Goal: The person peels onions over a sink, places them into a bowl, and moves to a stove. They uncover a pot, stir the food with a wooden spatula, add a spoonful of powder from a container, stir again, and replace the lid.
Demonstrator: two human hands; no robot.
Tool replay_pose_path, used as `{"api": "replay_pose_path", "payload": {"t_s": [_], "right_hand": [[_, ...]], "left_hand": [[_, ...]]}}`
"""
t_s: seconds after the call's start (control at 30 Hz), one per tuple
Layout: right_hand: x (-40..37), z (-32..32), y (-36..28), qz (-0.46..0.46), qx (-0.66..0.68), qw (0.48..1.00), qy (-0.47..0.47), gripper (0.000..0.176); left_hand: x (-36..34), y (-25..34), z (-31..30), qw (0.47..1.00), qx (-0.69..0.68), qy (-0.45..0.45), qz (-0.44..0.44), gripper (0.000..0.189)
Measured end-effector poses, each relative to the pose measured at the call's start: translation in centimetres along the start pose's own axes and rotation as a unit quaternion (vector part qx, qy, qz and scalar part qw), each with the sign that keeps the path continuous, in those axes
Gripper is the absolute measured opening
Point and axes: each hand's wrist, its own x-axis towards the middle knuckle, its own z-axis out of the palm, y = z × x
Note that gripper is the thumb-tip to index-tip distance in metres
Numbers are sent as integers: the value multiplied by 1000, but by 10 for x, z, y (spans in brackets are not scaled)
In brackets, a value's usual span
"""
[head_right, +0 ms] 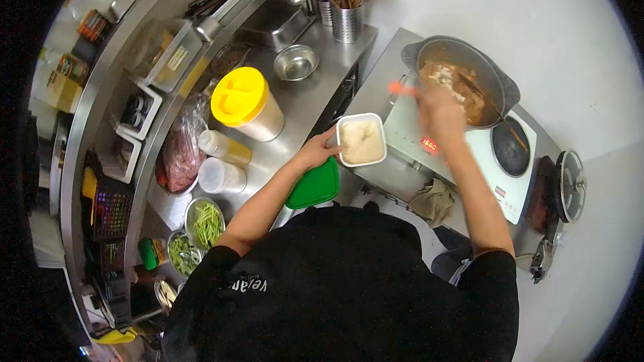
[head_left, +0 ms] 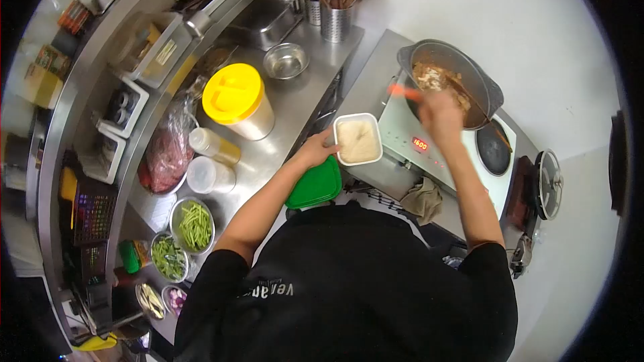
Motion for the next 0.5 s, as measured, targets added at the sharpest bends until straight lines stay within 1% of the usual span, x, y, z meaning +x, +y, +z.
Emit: {"api": "replay_pose_path", "payload": {"t_s": [0.03, 0.07, 0.1, 0.13, 0.23, 0.27, 0.33, 0.37, 0.43, 0.47, 0.5], "right_hand": [[-14, 27, -21, 55, 93, 989, -100, 25], [-16, 19, -61, -73, -2, 989, -124, 24], [-31, 52, -68, -84, 31, 988, -129, 20], [-31, 58, -85, -78, 21, 982, -170, 19], [-34, 99, -94, -88, 5, 981, -173, 22], [-33, 97, -96, -88, 7, 981, -172, 22], [-35, 91, -99, -57, 80, 967, -236, 22], [-39, 93, -95, -53, 80, 967, -236, 22], [-48, 97, -83, -9, 167, 960, -226, 24], [-48, 92, -80, -8, 165, 960, -226, 24], [-48, 86, -77, 41, 204, 946, -249, 25]], "left_hand": [[2, -2, 1, 1000, 4, -1, 8, 74], [2, -5, 2, 1000, 9, -3, 19, 74], [3, -10, 3, 1000, 9, -4, 19, 74], [6, -14, 5, 1000, -4, -9, 13, 74], [5, -11, 5, 1000, -10, -8, 7, 75], [3, -7, 3, 1000, -2, -2, 7, 75], [-1, 1, -1, 1000, 8, -6, 1, 75], [0, 2, 0, 1000, 16, -9, -3, 74], [0, 4, 0, 1000, 16, -10, -7, 74], [0, 4, -1, 1000, 15, -5, -14, 74], [-1, 4, -1, 1000, 15, -6, -14, 74]]}}
